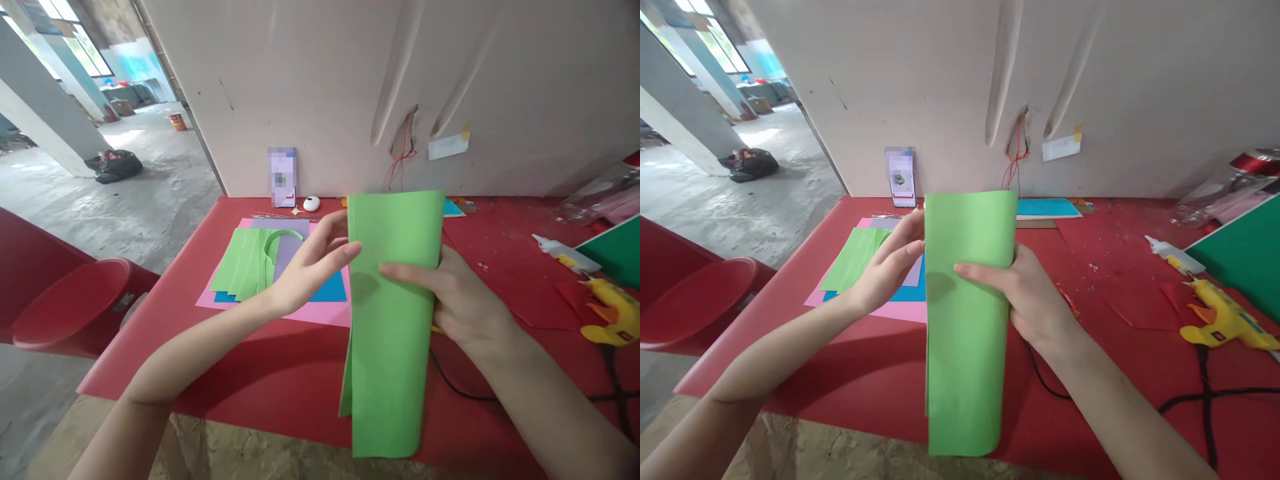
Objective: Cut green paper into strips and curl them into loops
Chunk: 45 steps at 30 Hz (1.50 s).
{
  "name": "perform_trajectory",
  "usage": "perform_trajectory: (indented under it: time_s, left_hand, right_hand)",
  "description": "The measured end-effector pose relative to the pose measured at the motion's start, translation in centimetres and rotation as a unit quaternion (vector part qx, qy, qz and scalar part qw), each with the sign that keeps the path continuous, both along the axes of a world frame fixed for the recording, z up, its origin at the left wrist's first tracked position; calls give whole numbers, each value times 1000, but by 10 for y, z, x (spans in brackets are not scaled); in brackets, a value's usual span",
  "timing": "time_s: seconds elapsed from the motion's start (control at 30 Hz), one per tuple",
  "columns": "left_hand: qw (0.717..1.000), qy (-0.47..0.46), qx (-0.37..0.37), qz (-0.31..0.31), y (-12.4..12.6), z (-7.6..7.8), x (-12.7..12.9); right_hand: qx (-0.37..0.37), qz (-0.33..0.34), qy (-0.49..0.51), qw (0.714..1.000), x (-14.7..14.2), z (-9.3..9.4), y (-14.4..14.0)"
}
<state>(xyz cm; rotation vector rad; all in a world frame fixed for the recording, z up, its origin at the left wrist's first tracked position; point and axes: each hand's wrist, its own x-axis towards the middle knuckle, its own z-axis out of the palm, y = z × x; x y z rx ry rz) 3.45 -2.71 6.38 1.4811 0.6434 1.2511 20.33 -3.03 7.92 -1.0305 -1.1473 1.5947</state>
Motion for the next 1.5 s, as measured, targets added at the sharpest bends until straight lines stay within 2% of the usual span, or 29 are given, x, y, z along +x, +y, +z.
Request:
perform_trajectory:
  time_s: [0.1, 0.17, 0.23, 0.47, 0.57, 0.77, 1.03, 1.13, 1.23, 1.33, 1.43, 1.5]
  left_hand:
    - [996, -31, -39, -69, 3, 7, 8]
    - [996, -34, -62, -58, 1, 8, 14]
    - [997, -36, -56, -40, -2, 8, 17]
    - [997, 7, 55, -53, -8, 14, 12]
    - [995, 37, 81, -50, -10, 18, 11]
    - [981, 42, 191, -6, -9, 18, 11]
    - [976, 69, 208, -1, -3, 12, 11]
    - [970, 69, 232, 2, -2, 11, 11]
    - [973, 71, 218, 10, 2, 8, 9]
    - [985, 57, 160, 35, 11, 3, 6]
    - [990, 24, 121, 65, 24, -5, 3]
    - [994, 6, 89, 70, 31, -9, 2]
  right_hand:
    - [15, 10, -25, 1000, -2, 2, -7]
    - [22, -2, -44, 999, -4, 3, -12]
    - [16, -15, -71, 997, -4, 4, -16]
    - [6, -68, -187, 980, -4, 13, -29]
    - [-6, -88, -205, 975, -7, 17, -33]
    - [-7, -89, -213, 973, -8, 17, -34]
    - [15, -94, -217, 971, -6, 13, -30]
    - [24, -63, -195, 978, -3, 10, -26]
    - [7, -36, -163, 986, -2, 8, -21]
    - [17, -33, -104, 994, -1, 4, -14]
    - [34, 8, -75, 997, 3, 0, -3]
    - [21, 39, -73, 996, 7, -2, 4]
